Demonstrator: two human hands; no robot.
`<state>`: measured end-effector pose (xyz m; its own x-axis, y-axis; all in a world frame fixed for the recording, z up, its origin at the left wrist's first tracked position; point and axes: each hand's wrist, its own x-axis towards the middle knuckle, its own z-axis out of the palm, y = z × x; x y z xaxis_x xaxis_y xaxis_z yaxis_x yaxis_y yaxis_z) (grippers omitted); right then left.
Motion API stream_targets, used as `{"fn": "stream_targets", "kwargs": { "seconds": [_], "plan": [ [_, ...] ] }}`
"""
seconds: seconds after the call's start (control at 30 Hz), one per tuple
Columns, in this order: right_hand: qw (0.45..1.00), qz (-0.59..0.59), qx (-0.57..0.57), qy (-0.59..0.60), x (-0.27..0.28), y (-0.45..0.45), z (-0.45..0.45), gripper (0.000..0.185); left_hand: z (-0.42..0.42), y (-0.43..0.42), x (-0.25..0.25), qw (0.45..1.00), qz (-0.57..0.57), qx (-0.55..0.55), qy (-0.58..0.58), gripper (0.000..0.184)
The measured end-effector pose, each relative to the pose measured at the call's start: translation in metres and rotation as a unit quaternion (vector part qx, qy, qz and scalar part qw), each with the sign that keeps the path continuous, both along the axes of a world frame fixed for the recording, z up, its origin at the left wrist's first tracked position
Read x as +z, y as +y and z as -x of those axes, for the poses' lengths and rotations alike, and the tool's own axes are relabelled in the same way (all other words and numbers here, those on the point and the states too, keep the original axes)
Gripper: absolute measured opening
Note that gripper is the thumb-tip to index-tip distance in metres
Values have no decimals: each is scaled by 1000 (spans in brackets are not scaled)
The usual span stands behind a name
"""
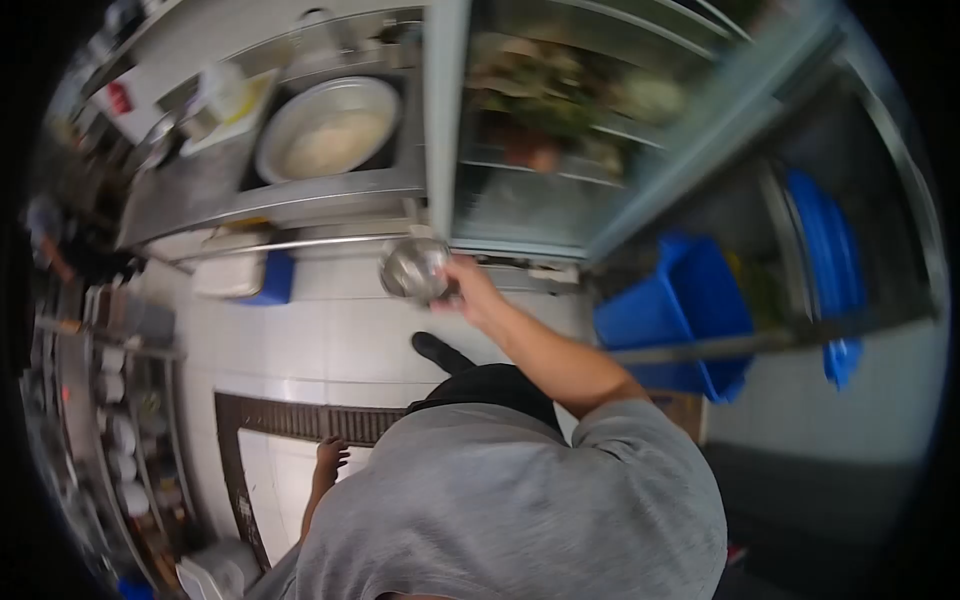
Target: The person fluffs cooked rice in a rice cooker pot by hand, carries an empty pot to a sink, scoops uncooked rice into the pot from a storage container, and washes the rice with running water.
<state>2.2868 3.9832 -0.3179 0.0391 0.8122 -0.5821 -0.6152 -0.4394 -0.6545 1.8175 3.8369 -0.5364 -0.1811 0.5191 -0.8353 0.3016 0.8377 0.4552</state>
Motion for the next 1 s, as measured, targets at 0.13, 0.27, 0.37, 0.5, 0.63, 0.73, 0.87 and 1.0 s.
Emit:
{"fn": "stream_targets", "kwargs": {
  "seconds": [0.13, 0.27, 0.37, 0.5, 0.63, 0.73, 0.87, 1.0],
  "plan": [
    [964, 185, -189, 40, -38, -236, -128, 48, -16, -7, -46, 960, 194, -193, 54, 27],
    [912, 140, -376, -81, -22, -430, -252, 36, -63, -18, -71, 927, 87, -366, -17, 24],
    [820, 134, -547, -103, -22, -508, -325, 42, -153, -18, -15, 946, -13, -320, -44, 29],
    [780, 139, -586, -170, -14, -521, -396, 50, -208, -20, -28, 945, 40, -323, -15, 33],
    [806, 180, -430, -364, -40, -469, -468, 63, -262, -34, -45, 960, 29, -277, 17, 32],
    [790, 163, -104, -582, -186, -443, -589, 74, -310, -65, -86, 951, -39, -303, 53, 32],
    [588, 145, 236, -760, -217, -329, -580, 73, -418, -110, -67, 965, -17, -261, 22, 36],
    [467, -58, 302, -829, -302, -262, -599, 62, -466, -172, -86, 966, 4, -259, -9, 34]
  ]
}}
